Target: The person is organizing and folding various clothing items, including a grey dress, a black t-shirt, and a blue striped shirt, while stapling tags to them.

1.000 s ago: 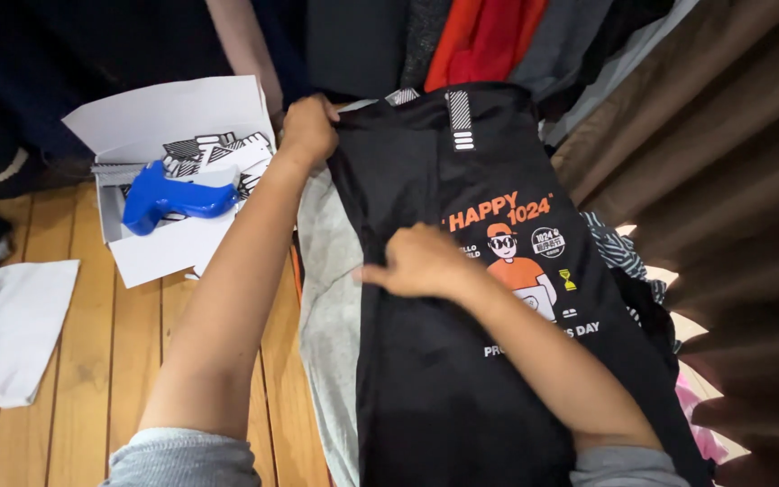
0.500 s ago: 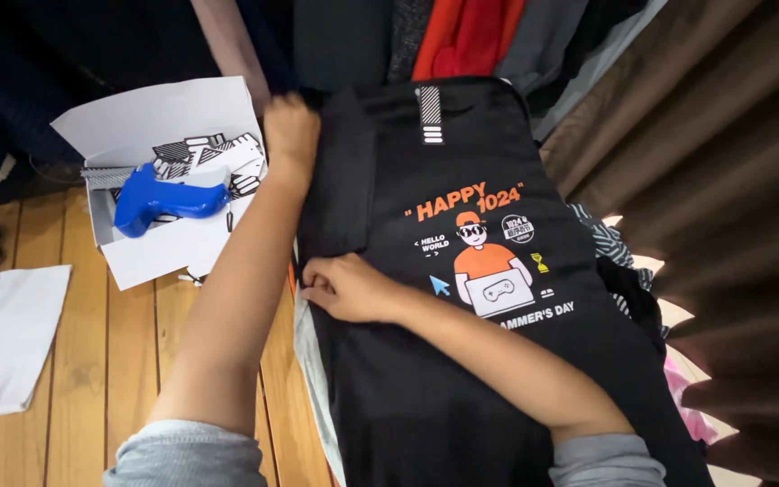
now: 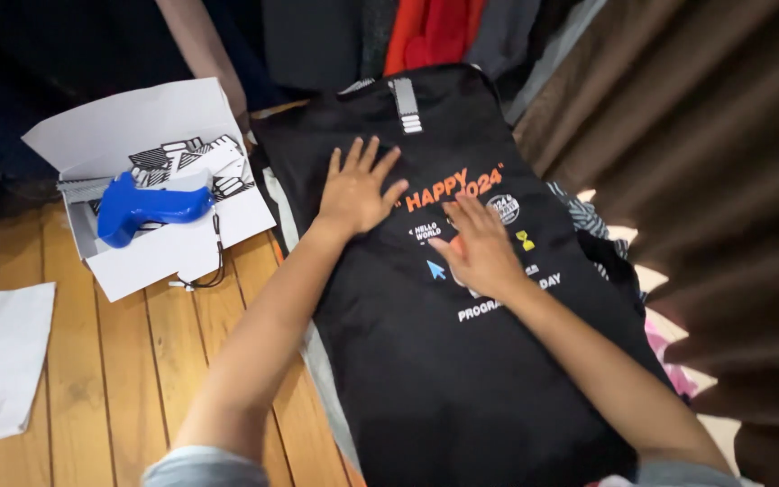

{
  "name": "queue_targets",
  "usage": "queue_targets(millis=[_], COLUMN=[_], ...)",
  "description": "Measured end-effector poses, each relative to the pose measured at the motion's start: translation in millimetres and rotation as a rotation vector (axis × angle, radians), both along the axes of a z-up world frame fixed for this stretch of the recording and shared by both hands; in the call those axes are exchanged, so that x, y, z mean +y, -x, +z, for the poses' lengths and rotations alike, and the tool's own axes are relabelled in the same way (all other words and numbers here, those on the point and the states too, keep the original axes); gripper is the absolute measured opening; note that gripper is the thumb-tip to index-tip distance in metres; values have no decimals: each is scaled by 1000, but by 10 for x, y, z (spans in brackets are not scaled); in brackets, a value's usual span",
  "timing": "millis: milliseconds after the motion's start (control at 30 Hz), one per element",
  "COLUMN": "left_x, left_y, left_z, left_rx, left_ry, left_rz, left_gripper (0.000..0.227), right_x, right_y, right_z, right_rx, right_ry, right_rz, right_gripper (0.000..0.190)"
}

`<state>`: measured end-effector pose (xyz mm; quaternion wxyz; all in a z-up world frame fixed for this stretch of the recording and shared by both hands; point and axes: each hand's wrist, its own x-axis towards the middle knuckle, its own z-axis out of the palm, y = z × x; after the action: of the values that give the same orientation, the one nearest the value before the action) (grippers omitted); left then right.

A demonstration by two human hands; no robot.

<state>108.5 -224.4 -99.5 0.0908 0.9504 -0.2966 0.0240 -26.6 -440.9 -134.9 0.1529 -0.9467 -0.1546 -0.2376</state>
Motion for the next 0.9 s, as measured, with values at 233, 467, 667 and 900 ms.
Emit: queue_targets(millis=[233,467,667,900], left_x=[-15,277,775,1122], left_y=[180,1155,1835,2432], left_z=[-59,27,-73,-429], left_rx=[-55,-43,6,-144], left_ry=[32,-59,-22,148], left_rz=[16,-229,-451,-468], left_gripper=[64,77,89,94], right_x=[12,126,380,617], right_y=[1049,1537,1973,2460], right_z=[150,131,156,83], right_rx=[233,244,366,519], right_ry=[123,136,119,104], right_rz=[-79,-72,-259,-402], right_gripper=[69,76,86,90])
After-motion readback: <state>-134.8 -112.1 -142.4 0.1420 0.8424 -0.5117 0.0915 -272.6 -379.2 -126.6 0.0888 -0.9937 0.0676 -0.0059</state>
